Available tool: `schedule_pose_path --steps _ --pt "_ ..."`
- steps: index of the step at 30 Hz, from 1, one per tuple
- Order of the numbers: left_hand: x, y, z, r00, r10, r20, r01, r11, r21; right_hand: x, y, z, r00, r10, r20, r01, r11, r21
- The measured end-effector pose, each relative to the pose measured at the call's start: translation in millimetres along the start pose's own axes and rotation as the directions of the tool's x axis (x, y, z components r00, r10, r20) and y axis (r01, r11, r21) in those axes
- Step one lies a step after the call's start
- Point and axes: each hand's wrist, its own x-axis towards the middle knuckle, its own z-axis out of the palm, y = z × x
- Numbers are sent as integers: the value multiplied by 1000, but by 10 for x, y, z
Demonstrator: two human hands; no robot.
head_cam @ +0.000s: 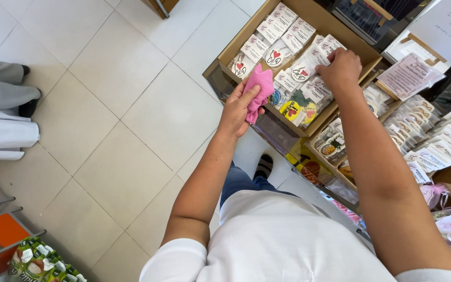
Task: Wiping small packaged products with a cloth in a retail display tray.
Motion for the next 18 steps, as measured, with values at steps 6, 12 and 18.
schedule_pose_path --steps 6,12,18 --pt "-9 36 68 1000 -22 -21 21 999 -34 -10 20 -115 976 67 207 -187 746 640" --pt "73 139 113 989 135 60 -148 897 417 -340 -646 -603 920 -37 389 -388 33 921" --pt "-87 499 378 649 648 399 -520 -4 854 -637 -1190 -650 858 -181 481 -506 -128 853"
